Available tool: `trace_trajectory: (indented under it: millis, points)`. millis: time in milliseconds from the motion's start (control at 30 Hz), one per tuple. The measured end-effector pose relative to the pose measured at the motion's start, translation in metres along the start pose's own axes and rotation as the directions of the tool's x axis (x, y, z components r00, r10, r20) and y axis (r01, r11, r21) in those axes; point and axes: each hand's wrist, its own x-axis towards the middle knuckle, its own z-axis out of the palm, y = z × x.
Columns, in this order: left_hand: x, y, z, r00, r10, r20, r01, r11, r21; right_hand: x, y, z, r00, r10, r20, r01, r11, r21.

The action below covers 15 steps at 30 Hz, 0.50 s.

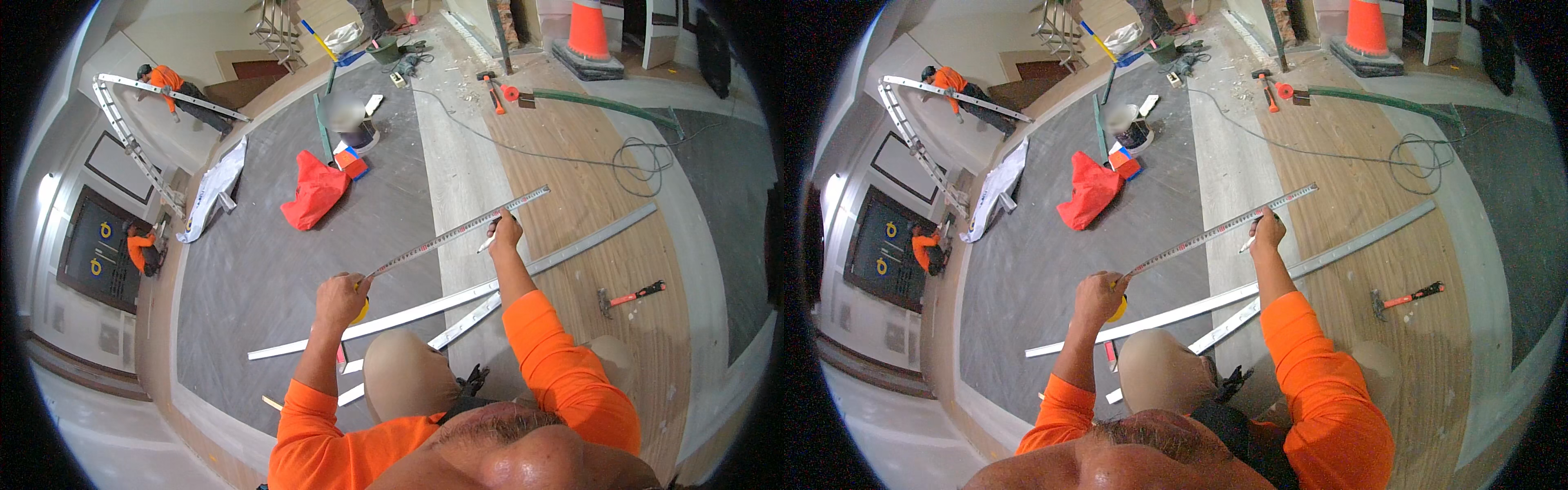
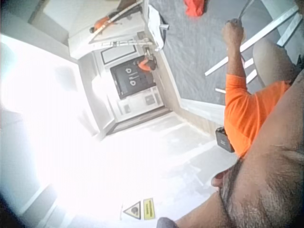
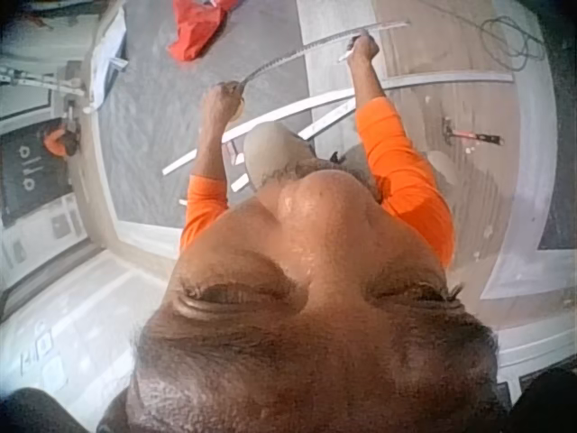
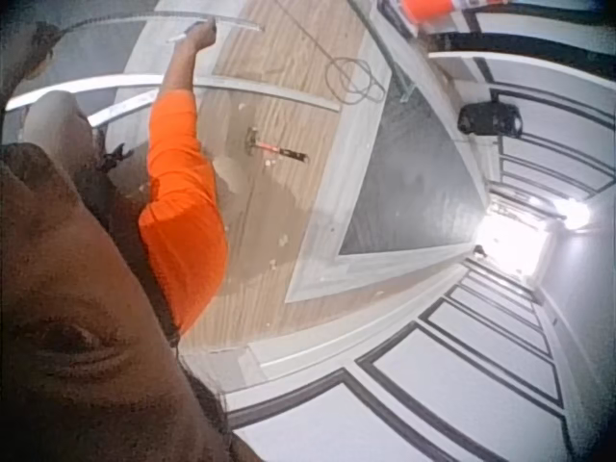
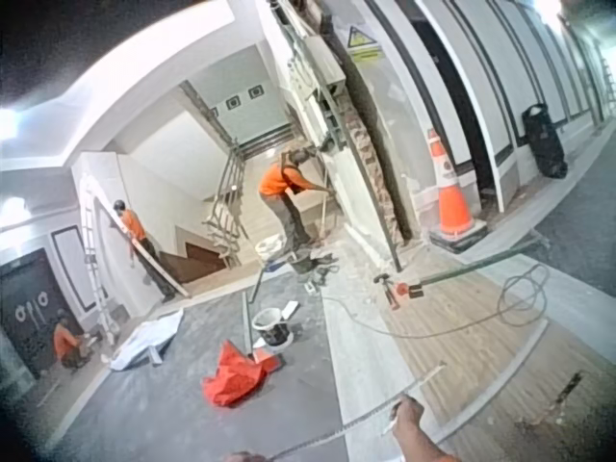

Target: The person retrieves nails from a bucket and uses a hammer to drive them into a wall base. They then measure and mark a long metal strip with a tape measure and marker, preparing it for installation.

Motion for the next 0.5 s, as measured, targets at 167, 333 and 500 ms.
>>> trace_trajectory:
  millis: [167, 333, 500]
  points:
    - [0.0, -0.009, 0.008, 1.0, -0.022, -0.01, 0.022, 0.999, -0.031, 0.001, 0.007, -0.001, 0.999, 0.009, -0.031, -0.01, 1.0, -0.021]
    - [0.003, -0.02, 0.005, 0.999, -0.023, 0.034, 0.023, 1.0, 0.003, 0.0, 0.018, -0.005, 1.0, 0.01, 0.023, -0.009, 0.999, -0.043]
    - [-0.002, -0.026, 0.01, 0.978, -0.13, 0.161, 0.135, 0.991, -0.02, -0.013, 0.029, -0.003, 0.998, -0.005, 0.068, 0.014, 0.992, -0.125]
